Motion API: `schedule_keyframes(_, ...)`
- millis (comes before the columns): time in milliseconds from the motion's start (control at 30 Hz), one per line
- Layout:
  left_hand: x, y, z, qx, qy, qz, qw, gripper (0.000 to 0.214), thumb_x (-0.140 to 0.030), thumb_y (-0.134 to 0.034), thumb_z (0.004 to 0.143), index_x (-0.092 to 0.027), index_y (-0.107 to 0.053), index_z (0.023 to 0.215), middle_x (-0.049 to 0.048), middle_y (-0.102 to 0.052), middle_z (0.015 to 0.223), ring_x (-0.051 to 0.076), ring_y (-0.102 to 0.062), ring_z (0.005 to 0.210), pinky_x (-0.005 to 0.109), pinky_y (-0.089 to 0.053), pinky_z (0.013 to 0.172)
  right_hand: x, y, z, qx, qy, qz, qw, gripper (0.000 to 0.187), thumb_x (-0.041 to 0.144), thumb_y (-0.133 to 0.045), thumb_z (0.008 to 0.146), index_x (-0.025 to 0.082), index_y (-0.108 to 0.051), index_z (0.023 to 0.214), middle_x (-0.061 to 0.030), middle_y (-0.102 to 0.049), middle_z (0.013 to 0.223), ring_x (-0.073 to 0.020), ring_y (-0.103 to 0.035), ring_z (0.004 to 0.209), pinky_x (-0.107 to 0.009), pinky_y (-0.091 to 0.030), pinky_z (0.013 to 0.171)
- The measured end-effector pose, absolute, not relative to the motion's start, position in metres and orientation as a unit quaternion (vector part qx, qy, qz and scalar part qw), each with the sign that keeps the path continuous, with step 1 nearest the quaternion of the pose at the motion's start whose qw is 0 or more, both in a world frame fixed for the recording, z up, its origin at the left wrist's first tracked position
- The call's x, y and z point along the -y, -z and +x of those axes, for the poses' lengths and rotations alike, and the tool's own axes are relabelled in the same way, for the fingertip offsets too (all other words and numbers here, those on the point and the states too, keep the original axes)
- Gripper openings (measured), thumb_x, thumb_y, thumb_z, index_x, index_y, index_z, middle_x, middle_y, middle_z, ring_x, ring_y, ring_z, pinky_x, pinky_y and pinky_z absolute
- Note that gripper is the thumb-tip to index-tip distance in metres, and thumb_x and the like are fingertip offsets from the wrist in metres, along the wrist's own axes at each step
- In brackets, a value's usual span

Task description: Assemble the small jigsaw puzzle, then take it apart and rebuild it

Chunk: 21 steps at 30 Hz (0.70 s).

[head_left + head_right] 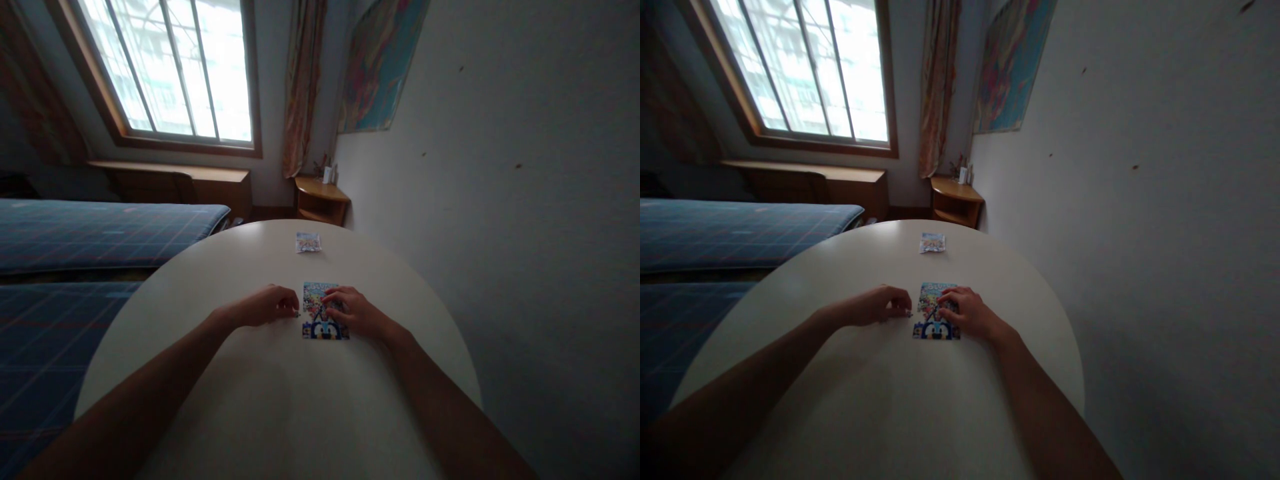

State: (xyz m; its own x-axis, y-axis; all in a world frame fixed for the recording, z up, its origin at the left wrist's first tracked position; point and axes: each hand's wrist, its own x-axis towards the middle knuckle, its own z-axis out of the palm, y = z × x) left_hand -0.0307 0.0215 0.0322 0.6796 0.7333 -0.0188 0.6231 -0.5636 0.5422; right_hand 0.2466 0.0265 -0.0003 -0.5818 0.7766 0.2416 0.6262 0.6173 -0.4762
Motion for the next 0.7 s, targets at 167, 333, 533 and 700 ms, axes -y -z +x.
schedule_keyframes(167, -0.016, -0.030, -0.016, -0.400, -0.128, 0.869, 0.263, 0.017, -0.028, -0.060, 0.082, -0.016, -0.071, 0.089, 0.0022, -0.069, 0.077, 0.013, -0.056, 0.065, 0.022, -0.038, 0.060, -0.027, 0.001, 0.247, 0.872, -0.169, -0.403, 0.218, 0.029, 0.040, -0.062, 0.088, 0.024, -0.070, 0.110, -0.0104, -0.063, 0.127, -0.0269, -0.054, 0.121, -0.047, -0.039, 0.105)
schedule_keyframes(333, -0.015, -0.020, -0.009, -0.412, -0.159, 0.856, 0.270, 0.017, -0.027, -0.060, 0.082, -0.018, -0.073, 0.088, 0.0024, -0.072, 0.080, 0.014, -0.059, 0.067, 0.023, -0.040, 0.062, -0.027, 0.002, 0.247, 0.874, -0.167, -0.401, 0.216, 0.029, 0.040, -0.062, 0.088, 0.023, -0.070, 0.110, -0.0104, -0.062, 0.128, -0.0264, -0.054, 0.121, -0.046, -0.038, 0.105)
schedule_keyframes(533, -0.015, -0.017, -0.007, -0.414, -0.166, 0.853, 0.272, 0.019, -0.029, -0.060, 0.082, -0.018, -0.074, 0.090, 0.0028, -0.075, 0.084, 0.015, -0.062, 0.070, 0.023, -0.042, 0.065, -0.025, 0.002, 0.244, 0.875, -0.153, -0.405, 0.217, 0.030, 0.041, -0.064, 0.087, 0.024, -0.069, 0.111, -0.0103, -0.062, 0.127, -0.0270, -0.053, 0.122, -0.045, -0.038, 0.105)
schedule_keyframes(700, -0.014, -0.015, -0.006, -0.413, -0.165, 0.856, 0.264, 0.020, -0.031, -0.060, 0.084, -0.019, -0.074, 0.089, 0.0020, -0.074, 0.081, 0.014, -0.060, 0.068, 0.023, -0.039, 0.062, -0.016, 0.001, 0.233, 0.871, -0.125, -0.427, 0.210, 0.038, 0.045, -0.063, 0.087, 0.023, -0.065, 0.118, -0.0126, -0.059, 0.130, -0.0292, -0.049, 0.124, -0.048, -0.036, 0.105)
